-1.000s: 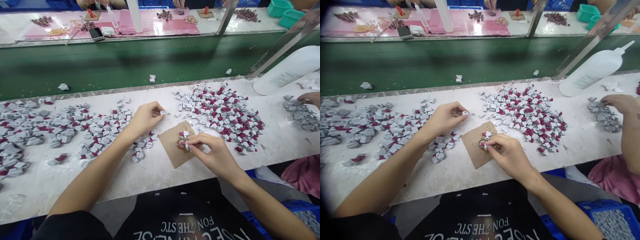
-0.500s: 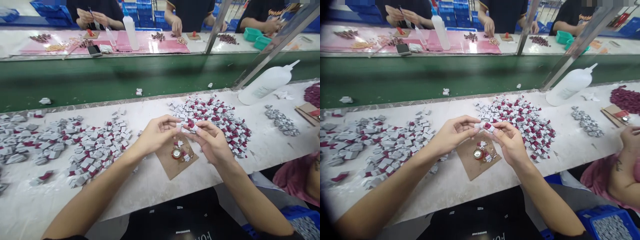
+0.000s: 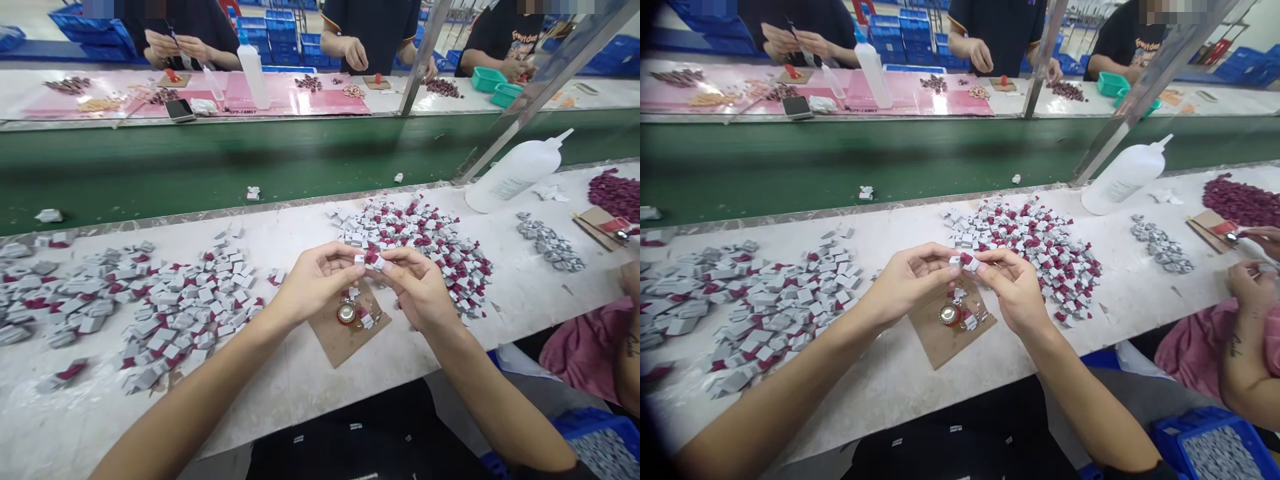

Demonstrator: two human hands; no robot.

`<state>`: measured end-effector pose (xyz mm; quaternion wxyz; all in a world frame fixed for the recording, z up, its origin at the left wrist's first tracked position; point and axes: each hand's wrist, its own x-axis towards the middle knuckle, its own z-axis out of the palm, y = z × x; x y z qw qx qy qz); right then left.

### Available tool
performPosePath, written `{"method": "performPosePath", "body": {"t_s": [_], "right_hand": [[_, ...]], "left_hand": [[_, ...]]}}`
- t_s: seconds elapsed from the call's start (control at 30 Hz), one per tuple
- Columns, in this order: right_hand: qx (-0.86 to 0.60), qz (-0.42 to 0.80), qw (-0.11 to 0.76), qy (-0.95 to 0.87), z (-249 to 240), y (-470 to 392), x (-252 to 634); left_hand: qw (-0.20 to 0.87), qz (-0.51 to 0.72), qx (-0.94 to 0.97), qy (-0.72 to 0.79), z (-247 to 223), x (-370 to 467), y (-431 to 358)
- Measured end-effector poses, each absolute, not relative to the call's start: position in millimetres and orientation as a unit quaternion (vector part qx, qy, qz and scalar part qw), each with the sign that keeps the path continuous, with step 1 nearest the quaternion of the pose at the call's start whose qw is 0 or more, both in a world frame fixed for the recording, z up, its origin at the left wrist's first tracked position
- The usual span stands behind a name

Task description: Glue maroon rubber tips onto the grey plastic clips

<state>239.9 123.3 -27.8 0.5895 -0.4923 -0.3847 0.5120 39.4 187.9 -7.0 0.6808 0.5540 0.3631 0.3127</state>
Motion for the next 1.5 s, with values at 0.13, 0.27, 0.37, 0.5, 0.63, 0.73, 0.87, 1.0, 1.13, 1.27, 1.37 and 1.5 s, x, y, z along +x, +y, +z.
{"method": "performPosePath", "body": {"t_s": [0.13, 0.27, 0.37, 0.5, 0.63, 0.73, 0.87, 1.0, 1.13, 1.27, 1.37, 1.5], "right_hand": [[-0.513, 0.500, 0.569, -0.404, -26, 123, 242], [-0.530, 0.493, 0.524, -0.449, -19, 124, 245], [-0.515, 0.517, 0.498, -0.468, -16, 129, 248], [-0.498, 0.540, 0.460, -0.499, -12, 155, 259], [-0.591, 0.385, 0.396, -0.589, 1, 221, 282], [-0.732, 0.172, 0.308, -0.583, 6, 288, 301], [-0.784, 0.141, 0.257, -0.547, -7, 357, 311], [-0.794, 0.144, 0.247, -0.536, -29, 385, 303], [-0.771, 0.157, 0.287, -0.547, -31, 384, 298], [-0.710, 0.210, 0.348, -0.575, -16, 355, 298], [-0.656, 0.266, 0.391, -0.588, -5, 320, 294], [-0.537, 0.377, 0.493, -0.572, 4, 270, 280]], "left_hand": [[0.667, 0.309, 0.567, 0.372, -7, 39, 187], [0.654, 0.298, 0.594, 0.360, -8, 36, 187], [0.643, 0.295, 0.612, 0.353, -8, 35, 191], [0.600, 0.287, 0.651, 0.365, -5, 38, 214], [0.524, 0.310, 0.671, 0.423, -2, 45, 265], [0.422, 0.329, 0.651, 0.539, -6, 57, 314], [0.392, 0.312, 0.611, 0.613, -22, 86, 375], [0.400, 0.299, 0.599, 0.626, -36, 123, 412], [0.430, 0.278, 0.609, 0.606, -41, 140, 420], [0.440, 0.304, 0.635, 0.558, -31, 124, 399], [0.468, 0.325, 0.662, 0.486, -18, 100, 367], [0.551, 0.358, 0.684, 0.317, -3, 74, 320]]}}
